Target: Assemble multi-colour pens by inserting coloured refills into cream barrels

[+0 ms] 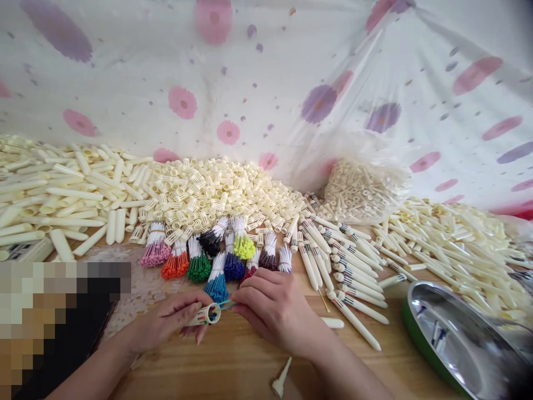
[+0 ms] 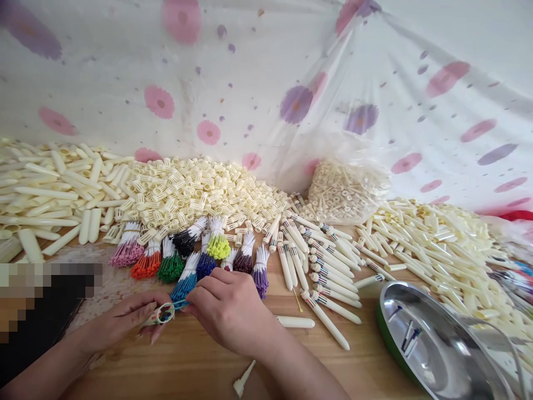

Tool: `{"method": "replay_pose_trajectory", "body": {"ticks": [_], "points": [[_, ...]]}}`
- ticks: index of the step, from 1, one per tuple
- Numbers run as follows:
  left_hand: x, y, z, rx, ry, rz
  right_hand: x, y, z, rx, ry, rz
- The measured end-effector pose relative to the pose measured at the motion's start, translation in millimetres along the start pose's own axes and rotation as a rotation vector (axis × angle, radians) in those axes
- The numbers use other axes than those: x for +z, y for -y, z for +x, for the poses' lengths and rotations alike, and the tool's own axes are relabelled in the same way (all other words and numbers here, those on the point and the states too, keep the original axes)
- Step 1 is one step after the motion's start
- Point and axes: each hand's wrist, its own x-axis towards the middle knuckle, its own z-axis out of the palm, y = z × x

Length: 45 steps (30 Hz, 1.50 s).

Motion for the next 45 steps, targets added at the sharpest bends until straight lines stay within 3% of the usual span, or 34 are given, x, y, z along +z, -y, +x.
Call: {"method": "replay_pose_trajectory", "body": {"ticks": [11,19,33,45], "points": [[0.8,-2,-1,0.003,-0.041,0.011,-3,1,1,-0.028,0.008,-0.033],[-1.2,6,0,0.007,0.003,0.008,-7,2,0,-0.038,-0.014,-0.092],[-1.7,7,1,0.035,-0.011,0.023,-1,2,0,-0.008,0.012,-0.077],[-1.0,14,4,0.167,-0.276,0.310,5,-5,-3,0.182,0.039,0.015]]}}
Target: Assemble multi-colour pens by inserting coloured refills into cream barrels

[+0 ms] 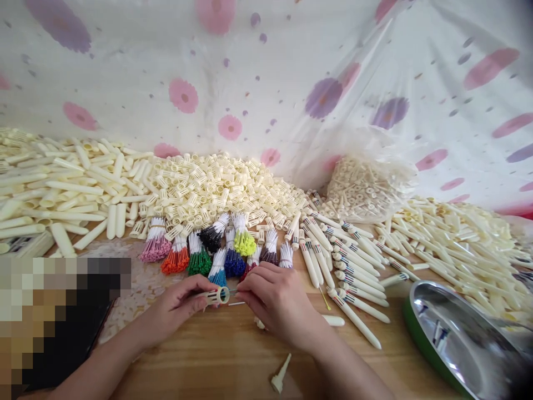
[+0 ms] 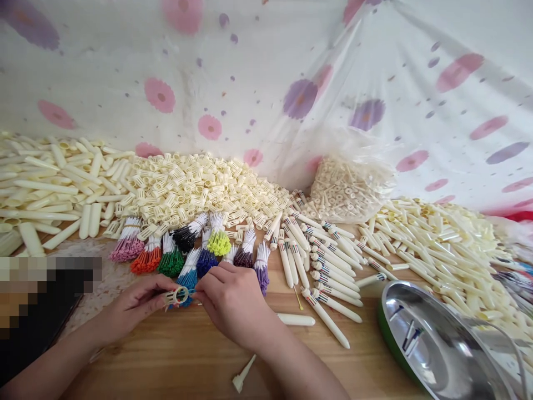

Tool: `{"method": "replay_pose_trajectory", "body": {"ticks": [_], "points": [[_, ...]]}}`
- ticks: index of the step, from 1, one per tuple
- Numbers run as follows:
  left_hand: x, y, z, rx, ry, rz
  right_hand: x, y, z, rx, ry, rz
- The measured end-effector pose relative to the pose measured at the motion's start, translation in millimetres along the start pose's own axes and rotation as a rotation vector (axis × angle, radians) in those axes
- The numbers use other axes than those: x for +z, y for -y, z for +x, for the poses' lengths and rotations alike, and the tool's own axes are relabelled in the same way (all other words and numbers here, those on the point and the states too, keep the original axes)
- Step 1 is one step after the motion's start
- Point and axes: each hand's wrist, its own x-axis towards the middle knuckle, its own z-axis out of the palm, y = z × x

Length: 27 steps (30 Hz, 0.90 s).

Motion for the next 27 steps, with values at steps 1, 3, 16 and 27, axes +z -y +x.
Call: {"method": "replay_pose_trajectory", "body": {"ticks": [1,3,16,27], "points": [[0.5,-1,0,0.000,-0.005,0.022,0,-1,0,0.004,0.001,0.006],[1.1,-3,0,-0.009,-0.008,0.049,0,-4,1,0.007,0.006,0.016],[5.2,-5,-2,-0.031,-0.003,0.079,-7,-12,0,-0.095,0.077,0.056],[9.0,-10,-3,-0.117,-0.075,0.064,-5,-12,2,-0.060,0.100,0.059]]}}
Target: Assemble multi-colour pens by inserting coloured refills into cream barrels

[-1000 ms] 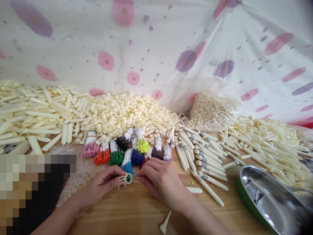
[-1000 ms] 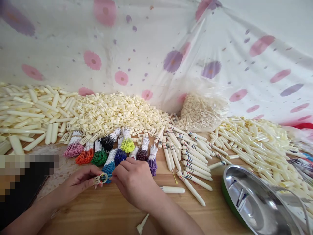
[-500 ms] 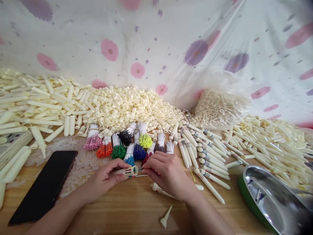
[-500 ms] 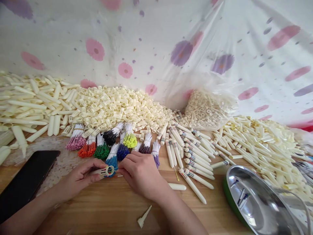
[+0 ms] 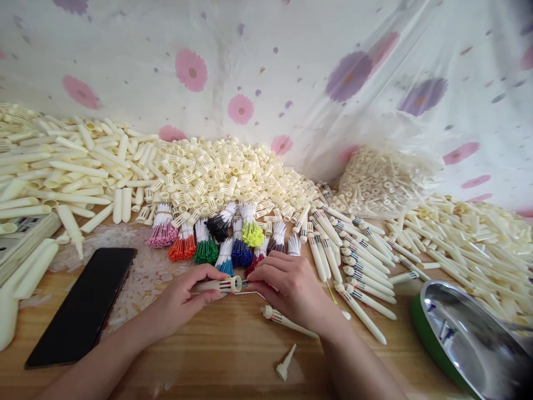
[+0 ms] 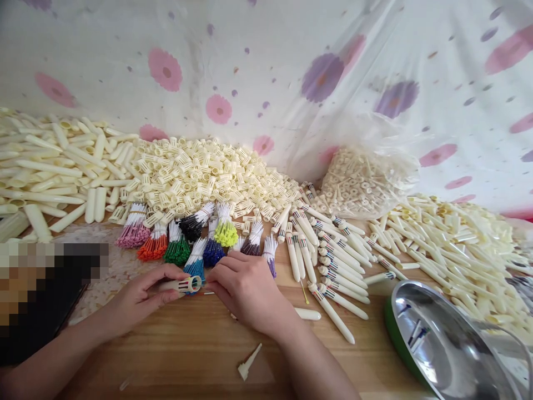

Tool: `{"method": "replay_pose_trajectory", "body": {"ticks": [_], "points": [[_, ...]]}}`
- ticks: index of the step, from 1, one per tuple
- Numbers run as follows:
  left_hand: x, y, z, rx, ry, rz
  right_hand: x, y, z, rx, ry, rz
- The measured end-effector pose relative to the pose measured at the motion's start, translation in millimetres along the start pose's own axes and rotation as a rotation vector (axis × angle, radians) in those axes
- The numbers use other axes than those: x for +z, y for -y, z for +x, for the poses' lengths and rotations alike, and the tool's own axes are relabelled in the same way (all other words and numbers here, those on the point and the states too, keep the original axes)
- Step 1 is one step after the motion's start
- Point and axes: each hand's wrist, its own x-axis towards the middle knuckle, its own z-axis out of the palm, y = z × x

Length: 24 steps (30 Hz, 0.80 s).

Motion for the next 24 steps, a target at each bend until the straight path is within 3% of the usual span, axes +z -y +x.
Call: {"method": "replay_pose_trajectory", "body": {"ticks": [5,9,12,16,24], "points": [[1.0,-1,1,-0.003,-0.069,-0.034,-9,-5,-2,0.031,-0.006,0.040],[0.2,-2,2,0.002,-0.119,-0.036,-11,5,-3,0.208,-0.068,0.304],[0.2,-3,3,0.026,-0.116,-0.013,-5,20,-2,0.280,-0.045,0.459],[1.1,-2,2,0.073,-0.097,-0.016,7,31,0,0.330,-0.061,0.407],[3.9,-4,1,0.085,-0.091,-0.021,15,30,0,0.292,-0.031,0.331]]}}
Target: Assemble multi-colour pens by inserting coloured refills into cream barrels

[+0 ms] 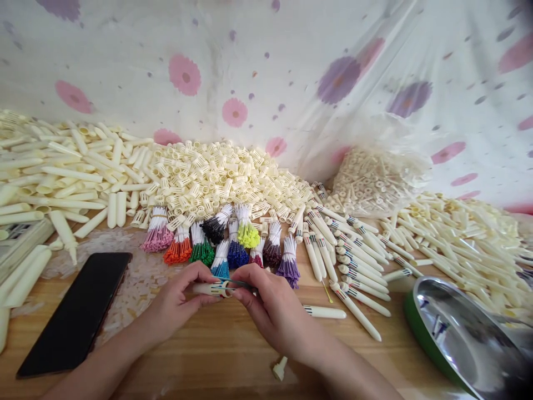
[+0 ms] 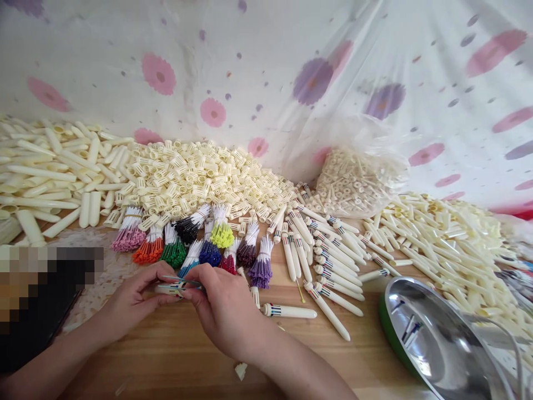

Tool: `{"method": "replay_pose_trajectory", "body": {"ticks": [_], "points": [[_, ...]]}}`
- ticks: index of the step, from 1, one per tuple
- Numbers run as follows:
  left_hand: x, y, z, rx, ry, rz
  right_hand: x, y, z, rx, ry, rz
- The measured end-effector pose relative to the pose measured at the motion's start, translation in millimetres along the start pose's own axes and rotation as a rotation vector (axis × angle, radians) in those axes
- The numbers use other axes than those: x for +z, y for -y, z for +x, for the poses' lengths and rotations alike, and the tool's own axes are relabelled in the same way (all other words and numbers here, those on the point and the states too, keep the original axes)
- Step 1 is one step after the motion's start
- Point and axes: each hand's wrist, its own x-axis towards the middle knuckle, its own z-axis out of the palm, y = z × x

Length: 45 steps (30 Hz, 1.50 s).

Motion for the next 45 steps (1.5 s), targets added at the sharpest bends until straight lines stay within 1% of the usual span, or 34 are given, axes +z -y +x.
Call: {"method": "replay_pose_trajectory", "body": {"ticks": [3,5,7,9,10,12,14,16,17,19,21,23,25,26,27,29,30,32,36,39,42,45], "points": [[-0.8,1,2,-0.032,-0.017,0.005,2,-3,2,0.021,-0.035,0.047],[-2.4,3,3,-0.046,-0.049,0.021,3,-10,5,0.067,-0.109,0.086],[-4.6,5,5,-0.063,-0.113,0.036,4,-19,7,0.124,-0.207,0.092],[-6.4,7,6,-0.087,-0.194,0.017,6,-30,7,0.165,-0.261,0.033],[-7.0,9,7,-0.094,-0.230,-0.003,8,-34,5,0.169,-0.242,-0.020],[-7.2,11,7,-0.099,-0.281,-0.052,14,-41,1,0.118,-0.111,-0.152],[-6.5,13,7,-0.098,-0.300,-0.087,24,-43,-4,-0.003,0.068,-0.299],[-5.2,14,7,-0.097,-0.284,-0.103,35,-43,-5,-0.107,0.184,-0.449],[-4.5,14,7,-0.096,-0.266,-0.107,39,-43,-5,-0.136,0.212,-0.509],[-3.2,15,6,-0.095,-0.232,-0.106,40,-44,-4,-0.163,0.219,-0.556],[-2.1,15,6,-0.102,-0.214,-0.099,31,-49,-4,-0.183,0.166,-0.496],[-1.2,15,5,-0.104,-0.212,-0.091,11,-58,-9,-0.173,0.046,-0.391],[-0.6,14,5,-0.111,-0.207,-0.095,-13,-71,-20,-0.077,-0.135,-0.350],[-0.3,13,5,-0.117,-0.201,-0.106,-25,-77,-27,-0.030,-0.200,-0.365],[0.0,13,5,-0.126,-0.190,-0.118,-35,-83,-34,0.007,-0.232,-0.384],[0.9,11,6,-0.144,-0.165,-0.138,-49,-92,-48,0.049,-0.184,-0.403],[1.4,10,6,-0.148,-0.153,-0.140,-52,-95,-54,0.060,-0.166,-0.409],[3.0,8,6,-0.150,-0.139,-0.127,-52,-98,-62,0.067,-0.139,-0.429],[7.9,5,5,-0.146,-0.142,-0.103,-41,-99,-63,0.046,-0.181,-0.521],[12.8,7,4,-0.130,-0.124,-0.089,-34,-100,-61,0.043,-0.249,-0.588],[18.6,8,2,-0.144,-0.078,-0.072,-30,-104,-60,0.059,-0.341,-0.620],[27.1,1,3,-0.168,-0.046,-0.093,-26,-113,-59,0.046,-0.410,-0.675]]}}
